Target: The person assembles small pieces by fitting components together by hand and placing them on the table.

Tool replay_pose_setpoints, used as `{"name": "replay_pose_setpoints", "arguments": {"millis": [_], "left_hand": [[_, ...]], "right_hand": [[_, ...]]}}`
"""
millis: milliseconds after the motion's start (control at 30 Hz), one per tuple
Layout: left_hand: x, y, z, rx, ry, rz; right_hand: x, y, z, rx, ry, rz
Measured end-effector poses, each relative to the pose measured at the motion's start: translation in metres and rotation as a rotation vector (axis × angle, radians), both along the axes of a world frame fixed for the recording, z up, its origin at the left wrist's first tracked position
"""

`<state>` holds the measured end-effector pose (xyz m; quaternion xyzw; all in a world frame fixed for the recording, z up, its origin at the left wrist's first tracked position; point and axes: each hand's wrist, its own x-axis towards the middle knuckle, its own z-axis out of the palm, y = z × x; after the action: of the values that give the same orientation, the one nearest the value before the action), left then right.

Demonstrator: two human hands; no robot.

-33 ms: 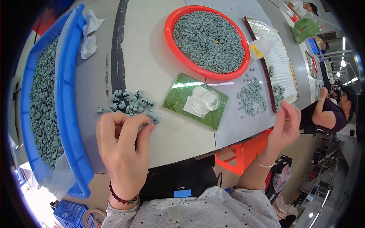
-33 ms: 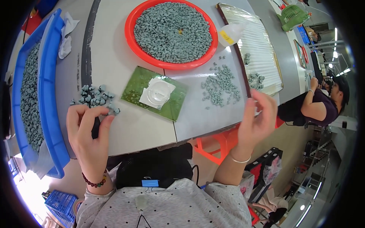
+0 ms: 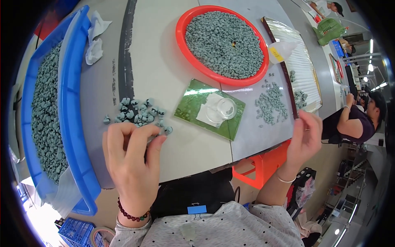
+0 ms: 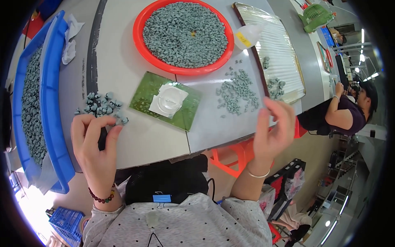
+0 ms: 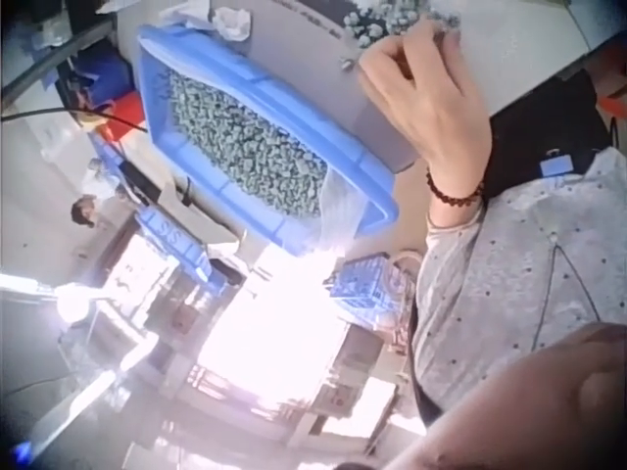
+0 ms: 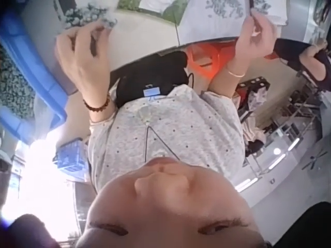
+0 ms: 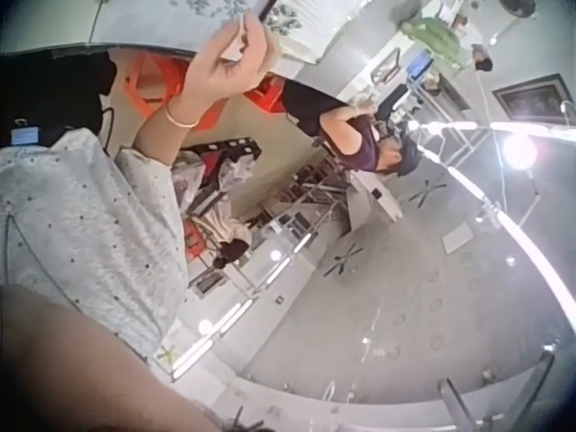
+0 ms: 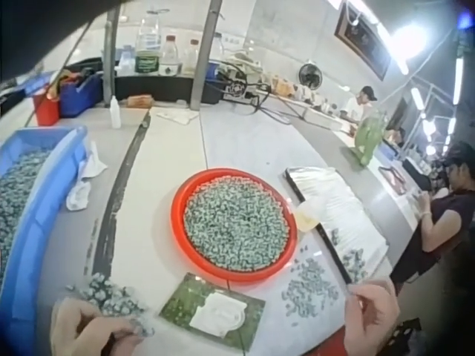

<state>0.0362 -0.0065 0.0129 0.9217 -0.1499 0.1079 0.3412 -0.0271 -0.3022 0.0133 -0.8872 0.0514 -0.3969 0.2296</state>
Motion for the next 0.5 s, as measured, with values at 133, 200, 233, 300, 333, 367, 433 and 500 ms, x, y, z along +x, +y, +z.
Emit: {"name": "replay_pose_setpoints", "arguments": {"millis": [133, 200, 233, 300, 333, 367, 433, 500], "left_hand": [[-0.001, 0.005, 0.002, -0.019, -0.161, -0.059], [-0.003, 0.007, 0.003, -0.259, -0.204, -0.177], [-0.01, 0.008, 0.002, -0.256, -0.205, -0.169], [-0.022, 0.003, -0.003, -0.866, 0.066, -0.275], [-0.026, -0.002, 0.001, -0.85, 0.136, -0.31], [-0.025, -0.003, -0.001, -0.844, 0.193, -0.435], [-0.023, -0.006, -0.009, -0.838, 0.267, -0.656], [-0.023, -0.009, -0.011, -0.86, 0.326, -0.74]], "right_hand": [[-0.003, 0.016, 0.009, -0.02, 0.332, 0.076], [-0.009, 0.013, 0.002, 0.012, 0.337, 0.07], [-0.009, 0.014, 0.0, 0.014, 0.346, 0.105], [-0.009, 0.017, -0.002, 0.013, 0.359, 0.129], [-0.008, 0.021, -0.003, 0.01, 0.354, 0.14], [-0.007, 0.023, -0.004, 0.004, 0.351, 0.145], [-0.008, 0.025, -0.009, -0.008, 0.368, 0.123], [-0.006, 0.026, -0.011, -0.011, 0.382, 0.117]]}}
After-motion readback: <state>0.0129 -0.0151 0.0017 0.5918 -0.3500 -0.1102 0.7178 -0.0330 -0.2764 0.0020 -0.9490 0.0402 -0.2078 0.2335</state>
